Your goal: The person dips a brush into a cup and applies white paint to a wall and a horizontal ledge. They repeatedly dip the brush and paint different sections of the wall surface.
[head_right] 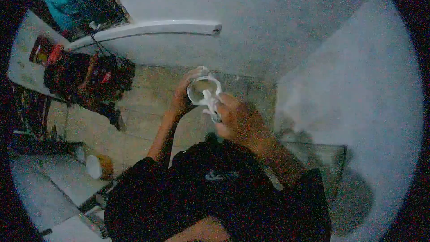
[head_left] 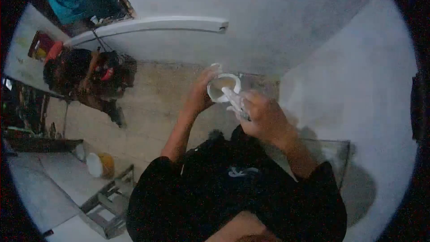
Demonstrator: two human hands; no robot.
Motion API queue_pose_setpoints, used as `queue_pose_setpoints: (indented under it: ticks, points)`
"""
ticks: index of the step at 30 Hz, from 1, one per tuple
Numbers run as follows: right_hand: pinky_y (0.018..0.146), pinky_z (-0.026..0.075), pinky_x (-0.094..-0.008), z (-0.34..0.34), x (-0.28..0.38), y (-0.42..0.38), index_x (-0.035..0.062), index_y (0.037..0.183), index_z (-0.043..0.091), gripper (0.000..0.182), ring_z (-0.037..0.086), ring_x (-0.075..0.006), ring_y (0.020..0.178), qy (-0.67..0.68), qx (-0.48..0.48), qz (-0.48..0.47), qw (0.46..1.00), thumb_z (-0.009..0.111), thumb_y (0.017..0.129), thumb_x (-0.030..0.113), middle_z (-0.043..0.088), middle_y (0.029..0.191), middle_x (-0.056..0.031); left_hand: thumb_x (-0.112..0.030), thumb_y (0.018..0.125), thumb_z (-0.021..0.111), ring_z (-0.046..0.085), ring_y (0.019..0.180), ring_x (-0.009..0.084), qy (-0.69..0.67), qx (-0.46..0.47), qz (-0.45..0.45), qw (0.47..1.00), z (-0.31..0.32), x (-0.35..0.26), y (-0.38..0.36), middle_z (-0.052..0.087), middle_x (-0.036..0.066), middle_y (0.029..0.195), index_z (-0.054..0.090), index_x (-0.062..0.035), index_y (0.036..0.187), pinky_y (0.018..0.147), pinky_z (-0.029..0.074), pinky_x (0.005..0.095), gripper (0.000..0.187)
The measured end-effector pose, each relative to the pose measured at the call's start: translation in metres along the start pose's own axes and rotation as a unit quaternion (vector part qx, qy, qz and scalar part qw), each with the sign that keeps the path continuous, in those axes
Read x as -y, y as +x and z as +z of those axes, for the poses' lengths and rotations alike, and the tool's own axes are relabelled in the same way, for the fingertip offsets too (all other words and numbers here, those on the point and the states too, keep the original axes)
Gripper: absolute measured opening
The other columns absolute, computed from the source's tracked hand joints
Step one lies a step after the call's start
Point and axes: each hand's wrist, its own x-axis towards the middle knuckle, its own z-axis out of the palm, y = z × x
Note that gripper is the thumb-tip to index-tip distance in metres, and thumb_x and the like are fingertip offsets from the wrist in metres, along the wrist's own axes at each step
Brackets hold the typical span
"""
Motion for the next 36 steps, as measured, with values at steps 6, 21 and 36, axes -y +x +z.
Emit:
queue_pose_setpoints:
  ticks: [6, 21, 36]
  points:
    - [0.083, 0.056, -0.047, 0.001, 0.011, 0.007, -0.0018, 0.114, 0.064, 0.046, 0.064, -0.0406, 0.101, -0.016, 0.01, -0.028, 0.999, 0.076, 0.071, 0.012, 0.063, 0.111, -0.0212, -0.017, 0.064, 0.092, 0.054, 0.132, 0.0347, 0.026, 0.03, -0.063, 0.997, -0.01, -0.005, -0.012, 0.057, 0.015, 0.141, 0.055, -0.0094, 0.135, 0.111, 0.043, 0.0434, 0.081]
    - [0.078, 0.057, -0.0451, 0.055, 0.044, -0.021, -0.0003, 0.101, 0.067, 0.033, 0.067, -0.0374, 0.095, 0.028, 0.014, -0.006, 0.999, 0.075, 0.076, 0.018, 0.067, 0.102, -0.021, -0.018, 0.067, 0.092, 0.051, 0.134, 0.0346, 0.023, 0.15, -0.106, 0.983, -0.038, -0.03, -0.079, 0.052, 0.013, 0.146, 0.052, -0.0123, 0.141, 0.11, 0.046, 0.0462, 0.085]
    - [0.082, 0.056, -0.0454, 0.063, 0.058, -0.122, 0.0116, 0.118, 0.071, 0.039, 0.069, -0.035, 0.092, 0.072, 0.054, 0.093, 0.992, 0.075, 0.08, 0.019, 0.07, 0.107, -0.0159, -0.031, 0.063, 0.095, 0.065, 0.115, 0.0337, -0.099, 0.203, -0.148, 0.963, 0.01, -0.081, -0.144, 0.067, 0.015, 0.126, 0.061, -0.0067, 0.13, 0.097, 0.053, 0.0453, 0.079]
